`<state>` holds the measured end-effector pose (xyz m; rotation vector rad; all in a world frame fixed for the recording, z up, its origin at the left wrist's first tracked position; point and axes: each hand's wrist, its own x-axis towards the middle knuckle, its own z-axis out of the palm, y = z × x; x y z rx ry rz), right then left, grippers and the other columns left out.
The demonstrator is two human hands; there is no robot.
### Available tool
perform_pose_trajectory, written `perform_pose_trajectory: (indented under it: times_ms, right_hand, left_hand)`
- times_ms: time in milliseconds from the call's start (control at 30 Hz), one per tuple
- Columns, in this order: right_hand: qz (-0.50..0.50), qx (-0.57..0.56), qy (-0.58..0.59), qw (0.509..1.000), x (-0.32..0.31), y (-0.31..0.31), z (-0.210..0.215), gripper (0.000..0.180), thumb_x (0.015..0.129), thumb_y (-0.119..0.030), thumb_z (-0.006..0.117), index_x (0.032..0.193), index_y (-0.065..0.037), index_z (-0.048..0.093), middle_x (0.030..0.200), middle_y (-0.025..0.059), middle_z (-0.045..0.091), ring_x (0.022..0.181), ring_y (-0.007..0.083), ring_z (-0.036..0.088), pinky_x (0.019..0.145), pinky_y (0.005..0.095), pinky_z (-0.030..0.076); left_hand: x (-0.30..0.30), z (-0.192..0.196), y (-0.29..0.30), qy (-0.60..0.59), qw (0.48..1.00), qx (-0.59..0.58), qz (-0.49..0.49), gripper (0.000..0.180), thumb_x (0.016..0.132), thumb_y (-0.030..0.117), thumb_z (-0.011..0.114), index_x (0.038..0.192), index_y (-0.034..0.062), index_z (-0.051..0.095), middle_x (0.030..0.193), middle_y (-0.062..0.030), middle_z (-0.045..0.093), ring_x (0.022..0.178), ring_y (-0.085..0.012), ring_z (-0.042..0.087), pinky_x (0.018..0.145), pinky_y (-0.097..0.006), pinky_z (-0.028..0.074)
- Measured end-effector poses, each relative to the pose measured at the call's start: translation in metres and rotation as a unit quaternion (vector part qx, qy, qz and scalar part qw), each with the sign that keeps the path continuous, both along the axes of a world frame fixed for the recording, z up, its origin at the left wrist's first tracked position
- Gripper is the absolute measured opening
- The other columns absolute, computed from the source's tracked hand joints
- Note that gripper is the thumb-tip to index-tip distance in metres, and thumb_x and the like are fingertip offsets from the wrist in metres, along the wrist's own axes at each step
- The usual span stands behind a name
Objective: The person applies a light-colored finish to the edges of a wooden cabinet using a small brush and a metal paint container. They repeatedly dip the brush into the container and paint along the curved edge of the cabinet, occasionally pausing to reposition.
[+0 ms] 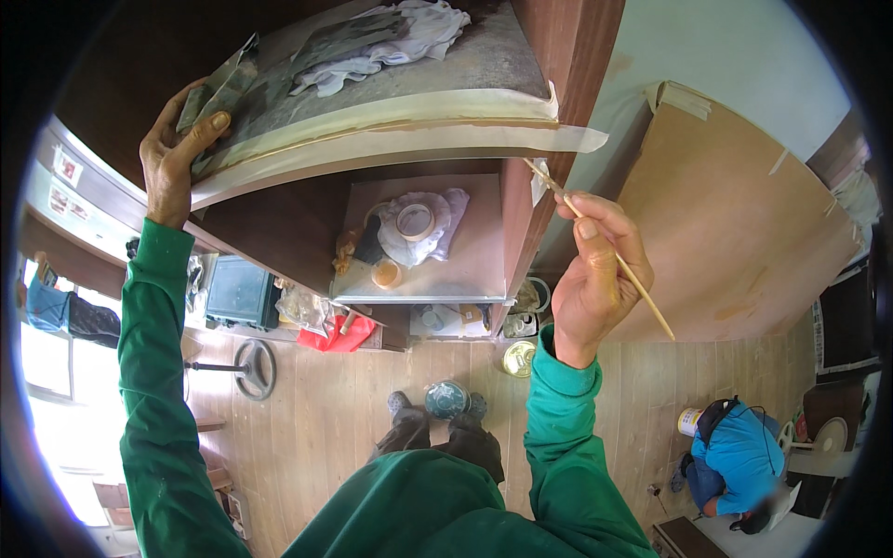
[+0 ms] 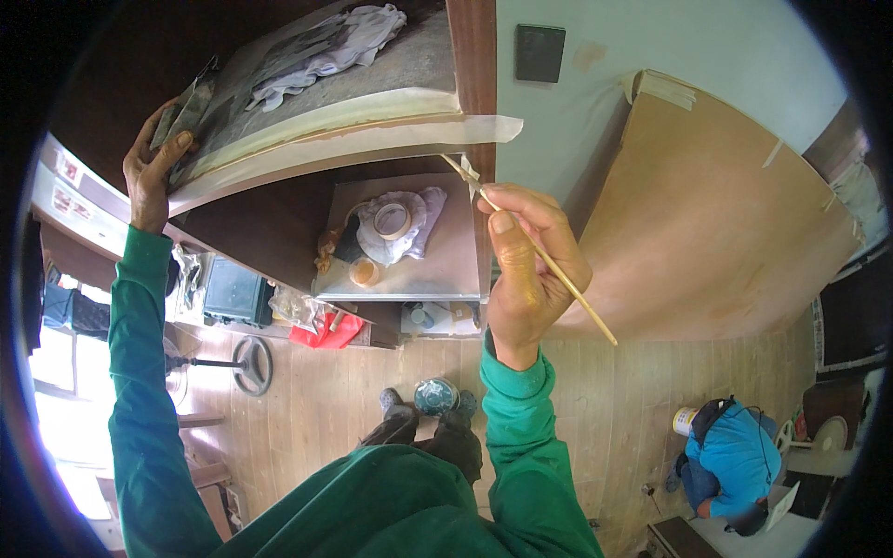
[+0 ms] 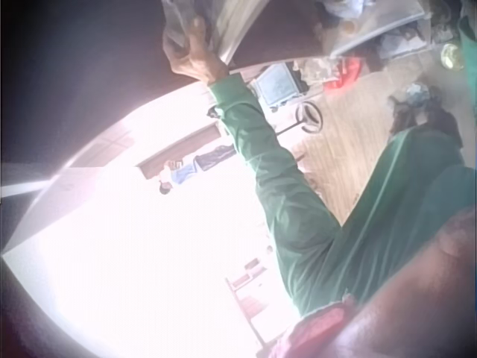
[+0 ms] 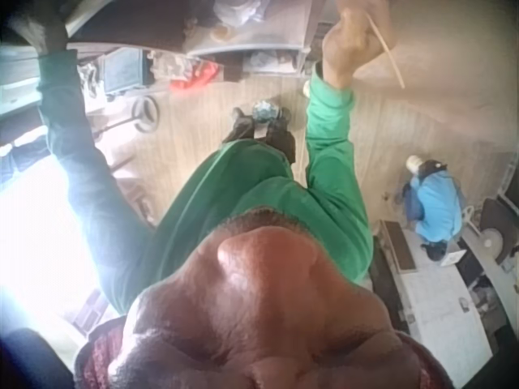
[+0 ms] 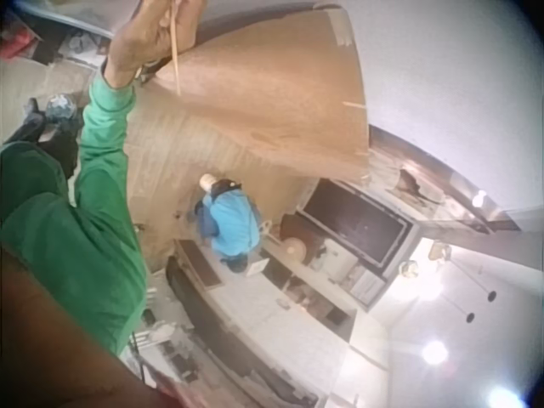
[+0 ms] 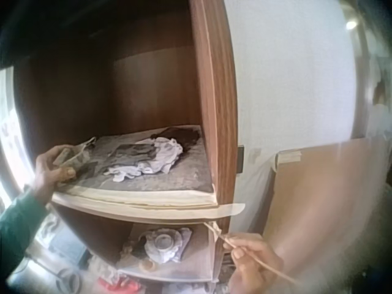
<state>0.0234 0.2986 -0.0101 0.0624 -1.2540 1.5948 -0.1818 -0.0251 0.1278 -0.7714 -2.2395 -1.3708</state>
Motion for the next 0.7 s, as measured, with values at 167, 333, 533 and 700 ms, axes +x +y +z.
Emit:
perform_pose_trajectory:
  times_ms: [167,333,533,700]
  right_hand:
    - [-0.002,-0.006,0.006,1.000,-0.0011,0.0017,-0.0020,0.017,0.090,-0.007,0.066,0.101,0.004,0.072,0.099,0.0154,0.071,0.088,0.0213,0.068,0.081,0.0313,0.053]
    - [-0.009,-0.013,0.018,1.000,-0.0024,0.0025,-0.0031,0.017,0.089,-0.007,0.067,0.101,0.004,0.072,0.098,0.0155,0.071,0.087,0.0215,0.068,0.080,0.0312,0.053]
    - [-0.005,-0.033,0.021,0.999,-0.0017,0.0045,-0.0043,0.017,0.088,-0.006,0.066,0.100,0.005,0.071,0.098,0.0162,0.071,0.087,0.0222,0.068,0.080,0.0314,0.053]
    - [0.000,-0.020,0.032,0.999,-0.0011,0.0065,-0.0074,0.017,0.088,-0.005,0.066,0.100,0.006,0.071,0.099,0.0170,0.071,0.087,0.0223,0.068,0.080,0.0312,0.053]
  left_hand:
    - [-0.0024,-0.0013,-0.0015,-0.002,1.000,0.009,-0.006,0.069,0.076,0.026,0.081,0.132,-0.0060,0.058,0.110,-0.0164,0.069,0.093,-0.0200,0.067,0.093,-0.032,0.052]
    - [-0.0010,-0.0005,-0.0005,0.002,1.000,0.006,-0.006,0.069,0.075,0.026,0.081,0.132,-0.0063,0.059,0.112,-0.0172,0.069,0.095,-0.0207,0.067,0.093,-0.032,0.052]
    - [0.0005,0.0006,0.0003,0.004,1.000,0.000,0.000,0.068,0.075,0.025,0.081,0.132,-0.0062,0.059,0.113,-0.0180,0.068,0.097,-0.0217,0.067,0.094,-0.033,0.052]
    - [-0.0016,-0.0009,0.0003,0.002,1.000,0.012,-0.002,0.070,0.074,0.026,0.082,0.132,-0.0057,0.059,0.114,-0.0183,0.068,0.099,-0.0225,0.068,0.095,-0.033,0.052]
